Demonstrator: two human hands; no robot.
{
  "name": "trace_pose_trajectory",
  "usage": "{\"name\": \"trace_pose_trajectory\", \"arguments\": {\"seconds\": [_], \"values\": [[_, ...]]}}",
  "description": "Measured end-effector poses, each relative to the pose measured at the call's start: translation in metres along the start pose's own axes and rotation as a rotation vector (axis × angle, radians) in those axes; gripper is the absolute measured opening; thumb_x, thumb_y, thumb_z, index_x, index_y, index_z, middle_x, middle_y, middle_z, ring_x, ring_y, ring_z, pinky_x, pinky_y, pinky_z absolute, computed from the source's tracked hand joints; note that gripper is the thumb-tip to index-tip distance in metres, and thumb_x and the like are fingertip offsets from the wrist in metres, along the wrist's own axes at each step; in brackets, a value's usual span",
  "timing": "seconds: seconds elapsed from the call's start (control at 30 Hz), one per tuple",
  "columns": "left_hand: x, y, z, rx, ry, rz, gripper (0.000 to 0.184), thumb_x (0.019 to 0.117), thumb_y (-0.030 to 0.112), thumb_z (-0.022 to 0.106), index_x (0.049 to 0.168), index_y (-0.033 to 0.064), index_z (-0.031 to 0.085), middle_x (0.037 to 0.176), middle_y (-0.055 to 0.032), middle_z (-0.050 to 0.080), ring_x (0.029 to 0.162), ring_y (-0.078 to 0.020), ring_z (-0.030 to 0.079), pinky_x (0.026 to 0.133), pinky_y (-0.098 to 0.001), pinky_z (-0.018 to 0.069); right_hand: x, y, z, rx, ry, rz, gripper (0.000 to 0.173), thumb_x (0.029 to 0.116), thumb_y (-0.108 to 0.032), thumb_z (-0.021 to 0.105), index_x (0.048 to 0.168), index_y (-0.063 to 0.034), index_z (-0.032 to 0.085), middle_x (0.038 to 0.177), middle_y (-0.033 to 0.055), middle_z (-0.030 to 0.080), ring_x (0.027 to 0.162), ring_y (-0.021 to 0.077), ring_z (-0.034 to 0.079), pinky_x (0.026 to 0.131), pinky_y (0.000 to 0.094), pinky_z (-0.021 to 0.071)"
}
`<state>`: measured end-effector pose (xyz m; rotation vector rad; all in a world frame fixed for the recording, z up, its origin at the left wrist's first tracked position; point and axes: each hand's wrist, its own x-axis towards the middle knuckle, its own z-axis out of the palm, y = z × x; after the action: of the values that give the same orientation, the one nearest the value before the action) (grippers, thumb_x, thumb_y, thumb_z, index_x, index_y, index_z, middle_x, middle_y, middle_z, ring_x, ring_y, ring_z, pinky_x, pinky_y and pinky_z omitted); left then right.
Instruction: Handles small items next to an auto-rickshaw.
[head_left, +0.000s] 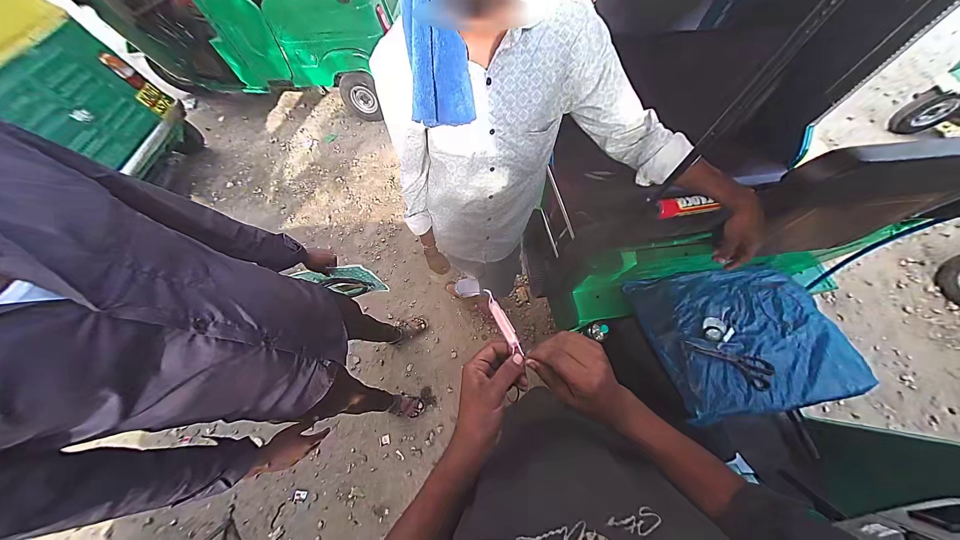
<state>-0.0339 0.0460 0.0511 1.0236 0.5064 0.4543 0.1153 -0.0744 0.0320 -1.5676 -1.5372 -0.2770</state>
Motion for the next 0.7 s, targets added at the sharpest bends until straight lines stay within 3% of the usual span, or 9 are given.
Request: {"name": "trace_pose_trajectory", "arguments": {"seconds": [0.07,0.1,0.2,0.23,0.3,0.4,0.47,0.53,0.7], "values": [[0.005,-0.006,0.009,0.008,-0.011,0.022,0.014,0.0993,0.006,0.061,0.104,-0.0072,0.064,0.082,-0.0145,0.065,0.069,-0.0182,0.064,0.065,-0.0319,0.0572,-0.005,0.004,-0.003,0.122,0.004,0.168,0.018,0.1019,-0.022,0.063,0.098,-0.0082,0.073,0.085,0.0022,0.071,0.077,0.0110,0.066,0.071,0.0274,0.0560],[0.006,-0.010,0.014,0.031,-0.011,0.054,0.013,0.0991,0.005,0.061,0.104,-0.0070,0.064,0.083,-0.0139,0.065,0.070,-0.0178,0.063,0.066,-0.0315,0.0571,-0.007,0.000,-0.006,0.301,-0.008,0.349,0.019,0.1023,-0.020,0.062,0.097,-0.0060,0.072,0.081,0.0007,0.067,0.072,0.0066,0.062,0.065,0.0224,0.0536],[0.010,-0.018,0.029,0.105,0.017,0.151,0.012,0.0981,0.003,0.061,0.104,-0.0071,0.065,0.085,-0.0133,0.067,0.071,-0.0176,0.065,0.066,-0.0307,0.0574,0.004,-0.016,-0.026,1.233,-0.054,1.174,0.018,0.1045,-0.018,0.057,0.095,-0.0041,0.062,0.068,0.0001,0.052,0.053,0.0060,0.048,0.049,0.0209,0.0419],[0.012,-0.020,0.032,0.115,0.025,0.163,0.013,0.0981,0.003,0.061,0.104,-0.0074,0.065,0.085,-0.0140,0.067,0.071,-0.0180,0.065,0.066,-0.0307,0.0577,0.005,-0.013,-0.032,1.404,-0.079,1.304,0.020,0.1057,-0.024,0.055,0.098,-0.0064,0.062,0.068,-0.0006,0.051,0.053,0.0077,0.048,0.049,0.0232,0.0437],[0.017,-0.023,0.038,0.108,0.030,0.155,0.015,0.0988,0.004,0.061,0.106,-0.0080,0.065,0.086,-0.0156,0.068,0.070,-0.0187,0.065,0.066,-0.0310,0.0581,0.001,-0.004,-0.038,1.338,-0.035,1.220,0.026,0.1075,-0.023,0.051,0.107,-0.0009,0.066,0.073,0.0055,0.060,0.057,0.0125,0.056,0.053,0.0278,0.0509],[0.021,-0.032,0.048,0.064,0.044,0.099,0.017,0.0992,0.005,0.061,0.107,-0.0087,0.064,0.085,-0.0156,0.066,0.069,-0.0193,0.064,0.066,-0.0321,0.0583,-0.016,0.016,-0.044,0.806,-0.026,0.771,0.026,0.1020,-0.006,0.059,0.126,0.0020,0.066,0.097,0.0088,0.073,0.081,0.0158,0.070,0.074,0.0316,0.0613],[0.025,-0.037,0.056,0.048,0.042,0.061,0.016,0.0991,0.005,0.061,0.107,-0.0086,0.064,0.084,-0.0152,0.066,0.068,-0.0187,0.064,0.065,-0.0325,0.0585,-0.028,0.027,-0.048,0.402,-0.029,0.482,0.025,0.0983,-0.013,0.067,0.121,-0.0016,0.071,0.103,0.0040,0.075,0.089,0.0106,0.072,0.082,0.0295,0.0628],[0.028,-0.042,0.065,0.028,0.025,0.019,0.015,0.0993,0.005,0.061,0.106,-0.0077,0.064,0.082,-0.0139,0.066,0.068,-0.0176,0.064,0.066,-0.0321,0.0582,-0.038,0.036,-0.052,0.137,0.038,0.281,0.016,0.0989,-0.016,0.068,0.108,-0.0057,0.076,0.098,0.0037,0.076,0.087,0.0107,0.071,0.080,0.0291,0.0609],[0.030,-0.060,0.084,-0.024,-0.020,-0.107,0.013,0.1000,0.009,0.058,0.106,-0.0017,0.064,0.082,-0.0100,0.068,0.068,-0.0152,0.067,0.067,-0.0309,0.0605,-0.056,0.053,-0.064,-0.010,0.099,0.126,0.018,0.0978,-0.018,0.065,0.095,-0.0042,0.076,0.081,0.0067,0.073,0.073,0.0169,0.068,0.069,0.0342,0.0563]]}}
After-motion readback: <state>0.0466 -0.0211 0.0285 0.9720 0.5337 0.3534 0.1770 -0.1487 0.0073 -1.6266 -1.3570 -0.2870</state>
